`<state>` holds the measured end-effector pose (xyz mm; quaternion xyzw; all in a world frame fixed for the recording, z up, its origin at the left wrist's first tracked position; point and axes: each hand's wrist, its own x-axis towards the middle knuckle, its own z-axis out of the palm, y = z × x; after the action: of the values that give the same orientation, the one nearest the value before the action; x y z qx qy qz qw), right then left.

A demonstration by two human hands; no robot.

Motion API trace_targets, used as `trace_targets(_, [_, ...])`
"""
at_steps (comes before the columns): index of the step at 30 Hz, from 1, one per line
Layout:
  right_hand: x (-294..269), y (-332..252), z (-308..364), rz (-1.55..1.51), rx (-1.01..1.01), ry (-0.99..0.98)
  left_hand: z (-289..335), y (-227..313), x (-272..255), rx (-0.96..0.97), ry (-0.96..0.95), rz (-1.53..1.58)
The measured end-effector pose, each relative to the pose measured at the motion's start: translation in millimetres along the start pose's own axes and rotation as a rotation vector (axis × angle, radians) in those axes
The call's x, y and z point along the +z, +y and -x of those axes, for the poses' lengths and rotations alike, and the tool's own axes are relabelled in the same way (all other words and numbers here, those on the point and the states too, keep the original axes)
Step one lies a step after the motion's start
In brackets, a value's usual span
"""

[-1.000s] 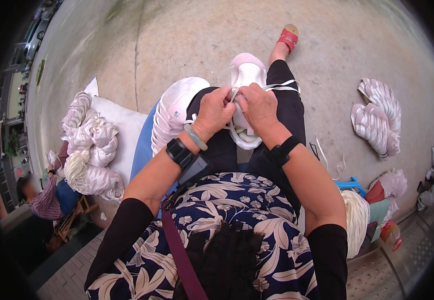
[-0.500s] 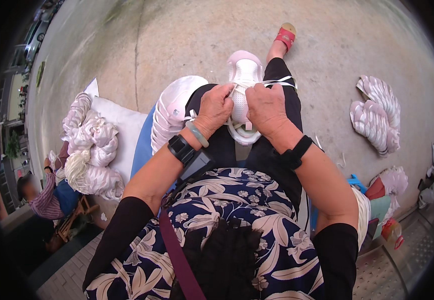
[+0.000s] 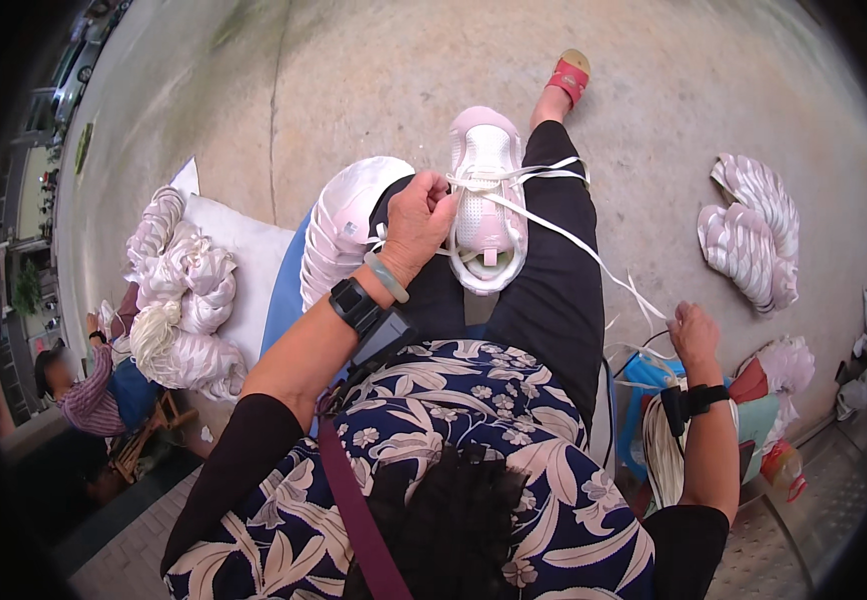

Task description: The recorder is lacing a white sneaker while sitting in an outdoor workspace.

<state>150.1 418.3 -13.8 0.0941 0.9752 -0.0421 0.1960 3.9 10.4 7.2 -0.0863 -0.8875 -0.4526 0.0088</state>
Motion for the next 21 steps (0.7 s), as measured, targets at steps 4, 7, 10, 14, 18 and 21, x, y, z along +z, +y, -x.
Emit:
trace_targets(4, [-23.0, -94.0, -32.4, -0.312, -0.362, 0.407, -14.1, 1.7, 1.9, -0.111, 0.087, 0.019])
trace_targets(7, [-40.9, -159.9, -47.7, -0.489, -0.571, 0.557, -21.6, -6.8, 3.7, 0.146, 0.108, -0.116])
trace_targets(10, [-49.0, -200.8, -56.6, -0.472, -0.676, 0.557, -23.9, -5.2, 1.5, 0.112, 0.086, -0.094])
trace_targets(14, [-47.5, -223.9, -63.3, -0.389, -0.709, 0.495, -27.7, 8.0, -4.6, -0.121, 0.038, 0.276])
trace_targets(18, [-48.7, -227.0, -64.5, -0.431, -0.664, 0.47, -29.5, 12.7, -12.8, -0.389, -0.292, 0.611])
trace_targets(21, [-48.4, -222.9, -63.7, -0.473, -0.659, 0.454, -33.7, 10.3, -18.8, -0.353, -0.377, 0.426])
